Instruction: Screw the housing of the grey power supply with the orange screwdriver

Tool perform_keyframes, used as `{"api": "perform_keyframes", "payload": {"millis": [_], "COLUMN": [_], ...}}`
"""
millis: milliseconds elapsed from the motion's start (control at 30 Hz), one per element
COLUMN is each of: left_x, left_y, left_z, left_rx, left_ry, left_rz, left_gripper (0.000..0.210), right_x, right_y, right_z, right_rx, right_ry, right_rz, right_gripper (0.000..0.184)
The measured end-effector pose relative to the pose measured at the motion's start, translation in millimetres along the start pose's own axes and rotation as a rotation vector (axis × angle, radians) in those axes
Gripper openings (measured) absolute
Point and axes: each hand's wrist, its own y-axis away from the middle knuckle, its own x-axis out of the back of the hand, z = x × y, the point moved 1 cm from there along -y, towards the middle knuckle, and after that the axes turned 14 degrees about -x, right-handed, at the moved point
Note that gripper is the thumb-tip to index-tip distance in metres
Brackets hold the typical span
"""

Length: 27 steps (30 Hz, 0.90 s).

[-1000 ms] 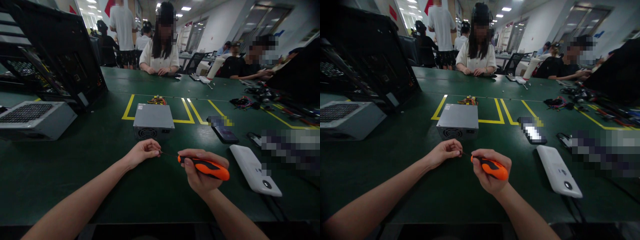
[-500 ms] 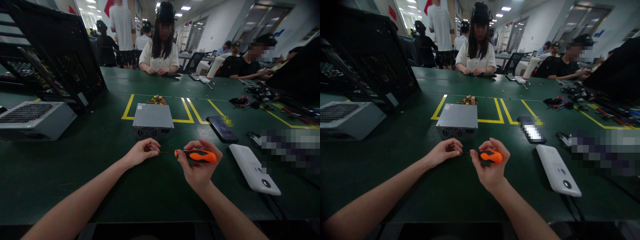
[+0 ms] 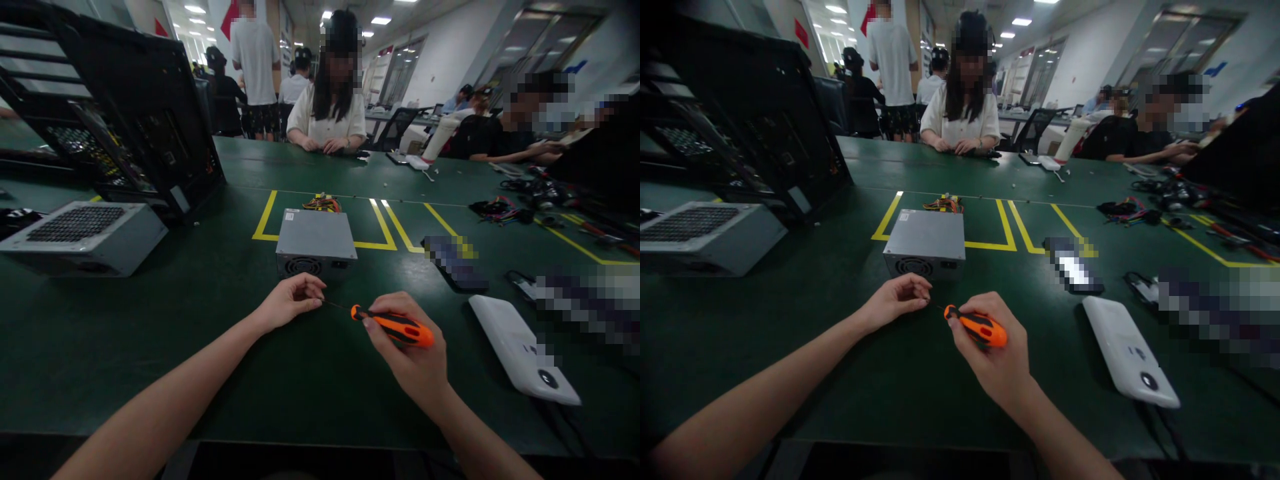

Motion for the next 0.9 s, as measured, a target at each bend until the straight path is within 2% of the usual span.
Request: {"api": "perform_keyframes", "payload": {"millis": [200, 367, 467, 633, 767, 900], "left_x": [6.7, 9.3, 11.8, 14.2, 9.0, 3.2], "left_y": [0, 1, 1, 1, 2, 3], "left_z": [-1, 3, 5, 7, 10, 12], "left_rx": [-0.009, 0.009, 0.015, 0.033, 0.037, 0.022], "left_ry": [0.049, 0.067, 0.087, 0.113, 0.183, 0.266], "left_rz": [-0.013, -0.034, -0.06, -0.084, -0.036, 0.005], "left_gripper": [0.029, 0.032, 0.035, 0.039, 0.037, 0.033], "right_x": [6, 6, 5, -7, -19, -31], "right_y": [22, 41, 50, 59, 63, 68], "right_z": [4, 15, 19, 23, 12, -1], "right_rx": [-0.262, -0.447, -0.566, -0.894, -1.018, -1.138], "right_ry": [0.081, 0.014, -0.09, -0.401, -0.624, -0.808], "right_rz": [-0.084, -0.148, -0.185, -0.316, -0.446, -0.507], "right_gripper": [0.015, 0.021, 0.027, 0.038, 0.028, 0.022]}}
